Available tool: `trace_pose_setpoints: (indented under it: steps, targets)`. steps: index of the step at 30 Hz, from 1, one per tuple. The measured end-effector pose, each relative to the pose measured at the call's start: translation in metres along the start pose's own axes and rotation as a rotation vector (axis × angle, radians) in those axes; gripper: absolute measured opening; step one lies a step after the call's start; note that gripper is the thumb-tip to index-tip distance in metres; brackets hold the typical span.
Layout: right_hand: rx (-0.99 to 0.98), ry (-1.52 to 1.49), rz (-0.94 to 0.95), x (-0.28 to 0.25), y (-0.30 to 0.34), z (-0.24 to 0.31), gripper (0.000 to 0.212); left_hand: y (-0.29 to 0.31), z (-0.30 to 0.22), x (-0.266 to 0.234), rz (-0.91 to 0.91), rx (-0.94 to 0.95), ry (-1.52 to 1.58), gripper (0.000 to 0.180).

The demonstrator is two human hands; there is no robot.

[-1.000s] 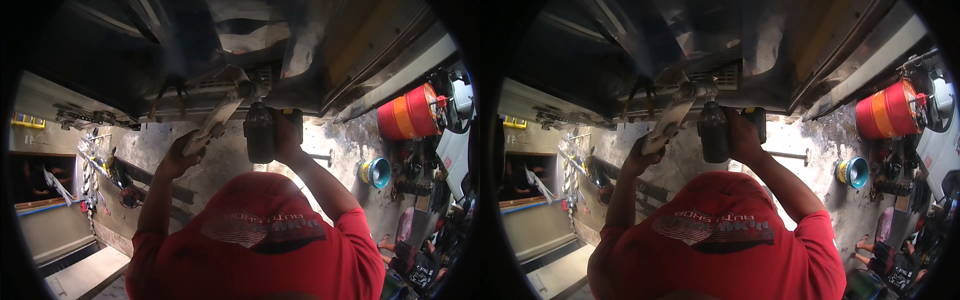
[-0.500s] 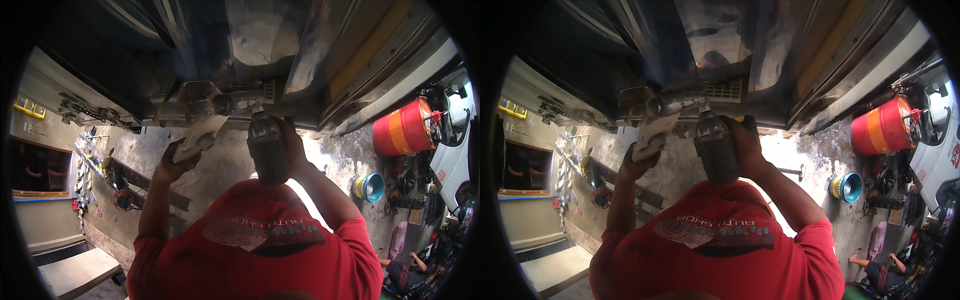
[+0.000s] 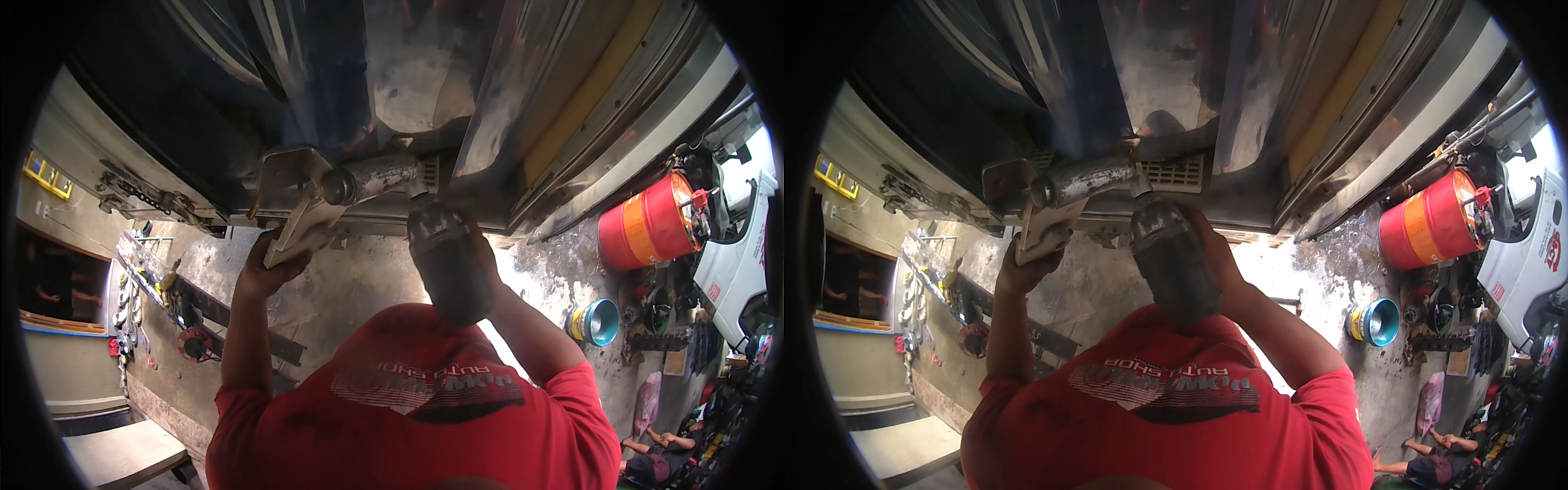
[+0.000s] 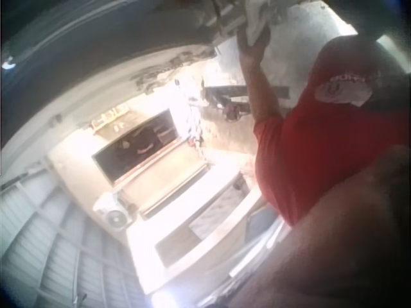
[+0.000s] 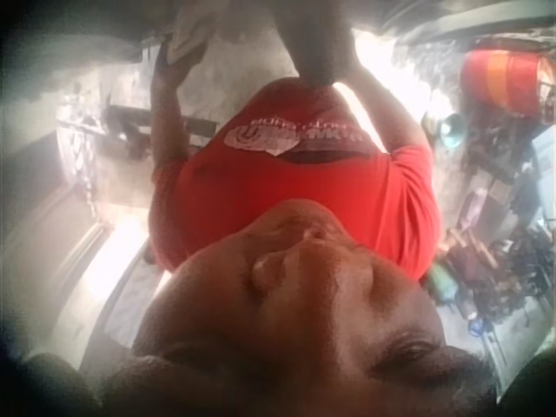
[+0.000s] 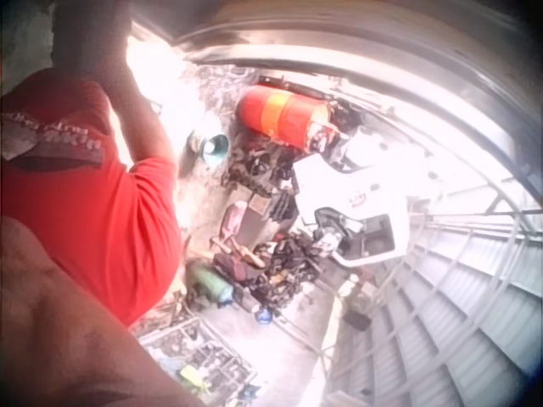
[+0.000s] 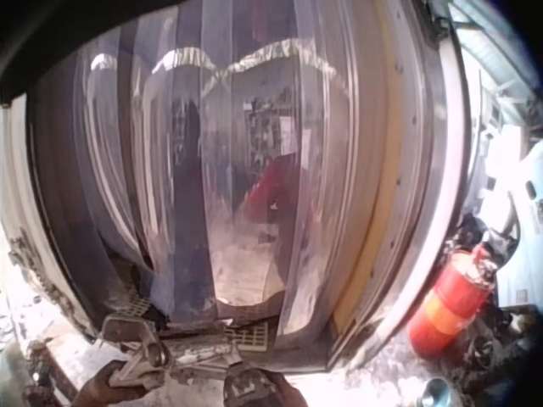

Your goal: The person uses a power drill to remove bolts from a vehicle's rear door hinge and detaches a plastic interior panel. They then walk to a bucket of parts on the floor and rummage through it to find a specific component.

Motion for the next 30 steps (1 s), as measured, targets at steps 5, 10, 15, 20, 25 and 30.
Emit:
trace_pose_setpoints:
  steps: [5,10,15,20,25,30]
  targets:
    - [-0.006,0.03,0.122,0.015,0.007,0.007,0.064,-0.003,-0.003,-0.009,-0.122,0.084,-0.257,0.074]
    - [-0.14,0.436,0.1,0.007,0.004,0.017,0.054,-0.011,-0.034,0.029,-0.023,0.044,0.318,0.087]
    - [-0.094,0.249,0.086,0.007,-0.007,0.025,0.043,-0.017,-0.04,0.031,-0.003,0.086,0.357,0.085]
    - [0.229,-0.343,0.296,0.021,-0.019,0.036,0.042,-0.003,-0.035,0.021,-0.155,0.053,0.332,0.079]
    - [0.649,-0.814,0.403,0.028,-0.006,0.0,0.045,0.002,-0.055,0.052,-0.186,0.075,0.189,0.067]
    - [0.58,-0.263,0.192,0.006,-0.01,-0.033,0.039,-0.017,-0.07,0.08,-0.272,0.106,0.13,0.045]
Point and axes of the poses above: each hand's wrist, its own y-axis away from the middle knuckle, its own x-axis out of the palm, z = x × y, the point moved 7 cm from there along -y, towards the middle knuckle, and after that the axes turned 2 degrees about -z, right-handed, at the moved point
